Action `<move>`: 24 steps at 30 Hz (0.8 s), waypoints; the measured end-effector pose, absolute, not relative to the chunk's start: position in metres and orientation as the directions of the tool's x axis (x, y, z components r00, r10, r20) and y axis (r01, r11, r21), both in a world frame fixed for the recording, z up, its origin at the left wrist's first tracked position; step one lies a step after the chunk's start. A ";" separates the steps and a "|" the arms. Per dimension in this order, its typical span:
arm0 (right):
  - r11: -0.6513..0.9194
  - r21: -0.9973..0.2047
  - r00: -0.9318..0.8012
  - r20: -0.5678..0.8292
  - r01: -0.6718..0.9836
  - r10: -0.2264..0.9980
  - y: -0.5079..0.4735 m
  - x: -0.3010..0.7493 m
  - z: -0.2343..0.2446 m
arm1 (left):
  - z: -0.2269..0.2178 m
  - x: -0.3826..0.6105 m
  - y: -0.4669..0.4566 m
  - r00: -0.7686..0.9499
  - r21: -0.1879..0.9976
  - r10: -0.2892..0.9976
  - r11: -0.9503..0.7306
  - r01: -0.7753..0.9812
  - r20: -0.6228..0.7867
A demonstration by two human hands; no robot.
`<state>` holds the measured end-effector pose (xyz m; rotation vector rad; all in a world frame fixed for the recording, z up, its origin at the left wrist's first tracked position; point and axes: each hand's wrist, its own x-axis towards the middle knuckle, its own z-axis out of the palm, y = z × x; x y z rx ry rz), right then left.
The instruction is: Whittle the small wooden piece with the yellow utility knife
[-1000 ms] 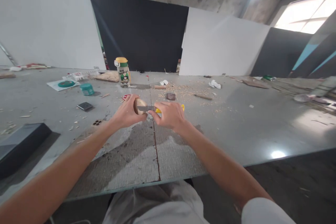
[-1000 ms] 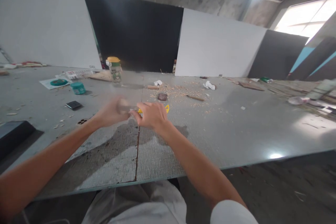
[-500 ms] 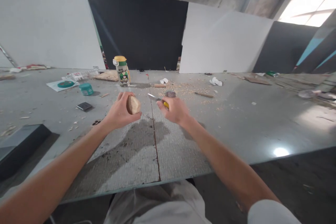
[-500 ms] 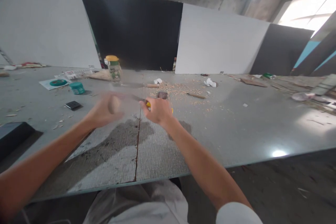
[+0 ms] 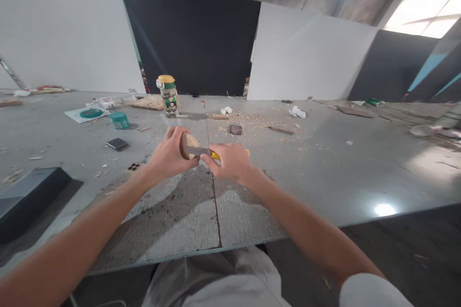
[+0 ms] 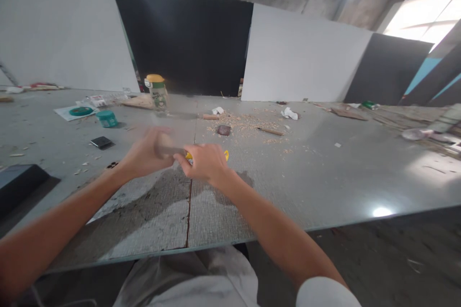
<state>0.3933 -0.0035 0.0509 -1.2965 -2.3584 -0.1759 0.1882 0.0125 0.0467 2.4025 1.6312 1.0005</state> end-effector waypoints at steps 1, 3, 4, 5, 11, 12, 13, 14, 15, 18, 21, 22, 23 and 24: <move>0.551 -0.093 -0.462 0.441 0.829 0.769 -0.004 0.393 0.051 | 0.047 0.188 0.012 0.217 0.403 0.856 -0.426 0.810 0.470; 0.550 -0.083 -0.463 0.446 0.831 0.766 -0.003 0.393 0.051 | 0.046 0.188 0.013 0.210 0.405 0.856 -0.423 0.811 0.473; 0.550 -0.079 -0.464 0.447 0.831 0.765 -0.003 0.393 0.051 | 0.046 0.187 0.014 0.216 0.404 0.851 -0.431 0.807 0.478; 0.552 -0.075 -0.466 0.448 0.831 0.763 -0.003 0.393 0.051 | 0.045 0.187 0.015 0.225 0.403 0.846 -0.443 0.801 0.483; 0.576 -0.029 -0.483 0.512 0.817 0.710 -0.001 0.394 0.053 | 0.042 0.183 0.020 0.265 0.429 0.818 -0.510 0.746 0.512; 0.578 -0.023 -0.483 0.523 0.816 0.702 -0.001 0.394 0.054 | 0.044 0.183 0.020 0.268 0.428 0.812 -0.517 0.741 0.518; 0.576 -0.019 -0.479 0.533 0.817 0.697 -0.001 0.395 0.054 | 0.045 0.184 0.019 0.265 0.427 0.811 -0.517 0.742 0.522; 0.571 -0.018 -0.471 0.544 0.821 0.694 -0.001 0.395 0.055 | 0.047 0.185 0.018 0.252 0.429 0.813 -0.509 0.746 0.525; 0.562 -0.020 -0.458 0.556 0.827 0.694 -0.001 0.395 0.056 | 0.049 0.187 0.017 0.232 0.434 0.818 -0.493 0.754 0.526; 0.522 -0.033 -0.406 0.589 0.852 0.699 -0.001 0.394 0.057 | 0.052 0.192 0.016 0.148 0.465 0.837 -0.429 0.774 0.526; 0.509 -0.036 -0.392 0.593 0.860 0.704 0.001 0.394 0.057 | 0.052 0.195 0.017 0.108 0.494 0.829 -0.425 0.758 0.548; 0.512 -0.036 -0.394 0.592 0.858 0.703 0.001 0.395 0.057 | 0.051 0.195 0.018 0.107 0.508 0.825 -0.437 0.742 0.555; 0.516 -0.037 -0.397 0.593 0.856 0.700 0.002 0.396 0.057 | 0.049 0.196 0.019 0.109 0.522 0.821 -0.452 0.723 0.560; 0.521 -0.040 -0.398 0.596 0.853 0.697 0.003 0.396 0.057 | 0.049 0.196 0.020 0.113 0.537 0.817 -0.468 0.702 0.565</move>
